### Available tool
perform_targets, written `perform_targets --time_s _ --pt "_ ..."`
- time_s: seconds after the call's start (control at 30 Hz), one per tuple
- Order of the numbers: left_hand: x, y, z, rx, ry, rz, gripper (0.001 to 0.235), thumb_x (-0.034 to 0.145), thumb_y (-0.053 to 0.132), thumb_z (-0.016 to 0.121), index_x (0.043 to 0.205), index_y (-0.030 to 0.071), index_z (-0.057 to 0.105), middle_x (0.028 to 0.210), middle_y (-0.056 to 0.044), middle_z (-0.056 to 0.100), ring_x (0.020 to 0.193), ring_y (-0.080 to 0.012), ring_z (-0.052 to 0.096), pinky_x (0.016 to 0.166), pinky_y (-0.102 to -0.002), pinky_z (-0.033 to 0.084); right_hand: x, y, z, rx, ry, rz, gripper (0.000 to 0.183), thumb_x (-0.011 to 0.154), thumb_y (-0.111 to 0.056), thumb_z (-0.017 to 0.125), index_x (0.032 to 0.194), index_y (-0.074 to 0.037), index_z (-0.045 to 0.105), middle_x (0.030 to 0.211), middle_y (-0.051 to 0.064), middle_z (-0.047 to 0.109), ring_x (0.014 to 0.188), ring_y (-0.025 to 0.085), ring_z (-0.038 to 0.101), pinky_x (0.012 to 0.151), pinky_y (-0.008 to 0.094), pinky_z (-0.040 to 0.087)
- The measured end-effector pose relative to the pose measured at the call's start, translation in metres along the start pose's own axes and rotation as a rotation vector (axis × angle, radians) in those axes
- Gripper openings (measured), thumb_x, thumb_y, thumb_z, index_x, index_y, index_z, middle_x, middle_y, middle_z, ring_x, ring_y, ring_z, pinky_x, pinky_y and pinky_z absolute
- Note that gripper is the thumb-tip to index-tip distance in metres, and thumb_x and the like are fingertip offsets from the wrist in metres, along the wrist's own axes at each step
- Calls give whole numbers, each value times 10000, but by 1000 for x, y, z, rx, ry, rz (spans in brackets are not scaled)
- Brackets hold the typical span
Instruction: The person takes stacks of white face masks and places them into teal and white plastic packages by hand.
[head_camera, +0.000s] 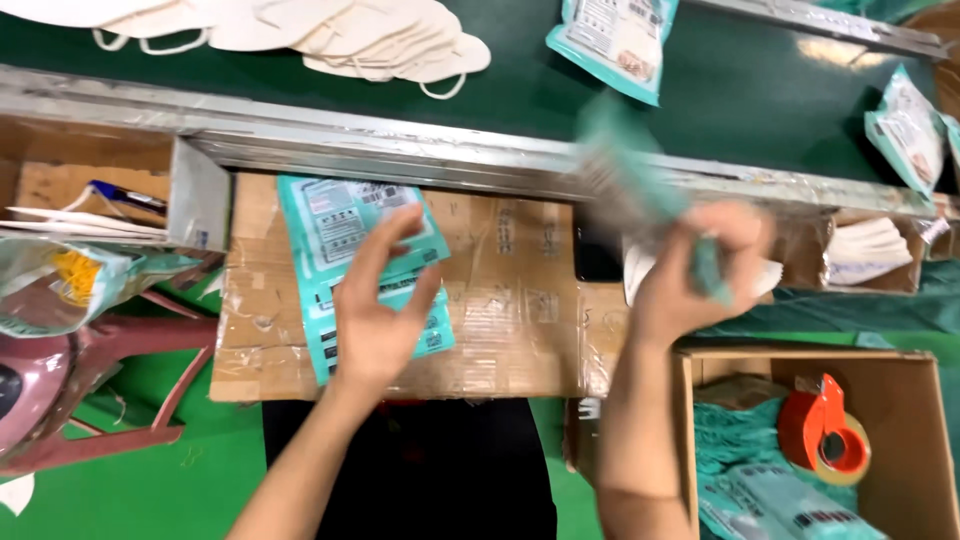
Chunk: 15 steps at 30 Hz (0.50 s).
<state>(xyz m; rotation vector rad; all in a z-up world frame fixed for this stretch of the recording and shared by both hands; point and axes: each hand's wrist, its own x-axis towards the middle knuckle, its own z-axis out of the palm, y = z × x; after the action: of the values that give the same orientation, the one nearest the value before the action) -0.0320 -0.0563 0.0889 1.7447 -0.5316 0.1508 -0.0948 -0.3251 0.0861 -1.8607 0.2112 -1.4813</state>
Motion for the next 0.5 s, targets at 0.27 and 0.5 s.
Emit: perform_targets --time_s 0.27,0.5 --pt "181 -114 1 619 98 246 1099 767 365 907 1602 -18 303 1646 -289 208 1500 -552 190 1212 -661 179 -4 -20 44 -144 -371 -98 306 959 17 728 1248 -20 633 1243 101 661 1188 271 644 1047 370 510" --pt "247 -215 83 1231 115 428 622 913 158 742 1487 164 502 1479 -153 545 1268 -480 504 963 -636 434 -88 -20 40 -95 -624 73 185 877 33 695 1042 -51 689 1206 129 679 1178 282 648 1006 383 518"
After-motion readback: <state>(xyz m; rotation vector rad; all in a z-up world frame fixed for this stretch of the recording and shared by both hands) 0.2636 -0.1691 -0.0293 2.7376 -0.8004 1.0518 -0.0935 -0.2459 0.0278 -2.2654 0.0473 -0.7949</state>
